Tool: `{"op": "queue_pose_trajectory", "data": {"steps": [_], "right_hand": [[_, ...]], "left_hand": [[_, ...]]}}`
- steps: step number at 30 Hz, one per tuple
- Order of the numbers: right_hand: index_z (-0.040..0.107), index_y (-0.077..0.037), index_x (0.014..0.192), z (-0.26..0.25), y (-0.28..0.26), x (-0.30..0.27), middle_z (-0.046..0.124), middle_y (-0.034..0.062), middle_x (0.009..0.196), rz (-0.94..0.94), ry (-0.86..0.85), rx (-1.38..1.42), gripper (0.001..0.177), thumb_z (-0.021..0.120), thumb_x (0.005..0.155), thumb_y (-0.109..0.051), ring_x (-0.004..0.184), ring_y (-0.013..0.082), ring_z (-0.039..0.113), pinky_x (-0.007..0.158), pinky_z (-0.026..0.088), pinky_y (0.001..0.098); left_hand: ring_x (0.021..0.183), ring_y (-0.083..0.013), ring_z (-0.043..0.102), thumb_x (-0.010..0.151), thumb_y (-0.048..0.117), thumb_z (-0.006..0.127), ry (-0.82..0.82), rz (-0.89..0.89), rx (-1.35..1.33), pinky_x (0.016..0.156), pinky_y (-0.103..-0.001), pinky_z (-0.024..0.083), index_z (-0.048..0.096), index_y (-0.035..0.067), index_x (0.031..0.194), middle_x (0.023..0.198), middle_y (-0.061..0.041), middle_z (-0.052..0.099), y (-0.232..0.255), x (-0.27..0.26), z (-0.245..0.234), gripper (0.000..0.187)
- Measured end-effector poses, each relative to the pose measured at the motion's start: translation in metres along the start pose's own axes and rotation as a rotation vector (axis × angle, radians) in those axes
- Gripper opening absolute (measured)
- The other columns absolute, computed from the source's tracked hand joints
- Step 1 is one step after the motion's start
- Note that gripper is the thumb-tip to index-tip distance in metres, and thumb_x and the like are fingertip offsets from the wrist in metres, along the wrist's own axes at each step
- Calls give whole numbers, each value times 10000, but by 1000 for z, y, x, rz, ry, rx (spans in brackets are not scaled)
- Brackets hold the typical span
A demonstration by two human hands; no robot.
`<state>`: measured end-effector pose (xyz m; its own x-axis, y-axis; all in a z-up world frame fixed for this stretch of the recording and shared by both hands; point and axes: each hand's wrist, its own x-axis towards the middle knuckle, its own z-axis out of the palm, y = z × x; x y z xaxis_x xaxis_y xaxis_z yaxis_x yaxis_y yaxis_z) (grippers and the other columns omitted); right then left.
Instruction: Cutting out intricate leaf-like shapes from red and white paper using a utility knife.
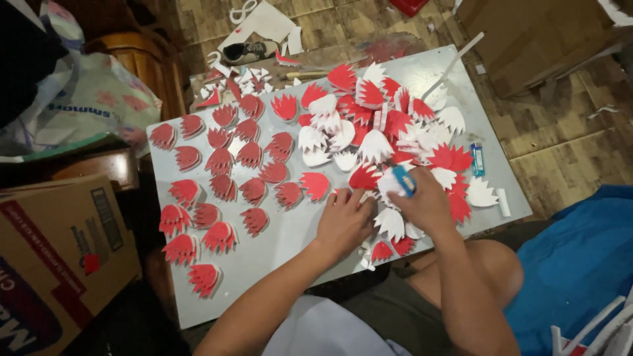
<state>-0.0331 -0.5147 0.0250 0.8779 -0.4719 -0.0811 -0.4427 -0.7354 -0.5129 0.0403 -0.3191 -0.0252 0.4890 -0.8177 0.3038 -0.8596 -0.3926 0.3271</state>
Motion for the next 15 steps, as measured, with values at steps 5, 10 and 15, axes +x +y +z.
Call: {"op": "queue_pose_trajectory", "data": {"steps": [5,10,15], "right_hand": [[670,-92,1067,-4,40,12,662,157,911,310,237,360,469,910,739,-325,890,365,676,754,508,462],[522,-197,808,-9,57,29,471,-57,635,439,485,618,398,913,803,-271,571,102,520,529,393,257],[496,-219,811,-15,62,32,500,-62,693,518,575,1008,385,872,893,-231,579,88,521,415,401,210]], "left_hand": [[1133,-371,563,749,452,686,13,-27,-73,888,-499,450,714,146,1103,1157,-100,570,-9,9,-5,469],[1260,-398,528,723,301,782,132,-49,27,984,-526,445,650,143,1250,1323,-133,563,-6,45,0,566],[1325,-388,472,695,313,875,-5,-6,58,1033,-537,418,659,143,1280,1330,-98,551,-8,67,13,647]]}}
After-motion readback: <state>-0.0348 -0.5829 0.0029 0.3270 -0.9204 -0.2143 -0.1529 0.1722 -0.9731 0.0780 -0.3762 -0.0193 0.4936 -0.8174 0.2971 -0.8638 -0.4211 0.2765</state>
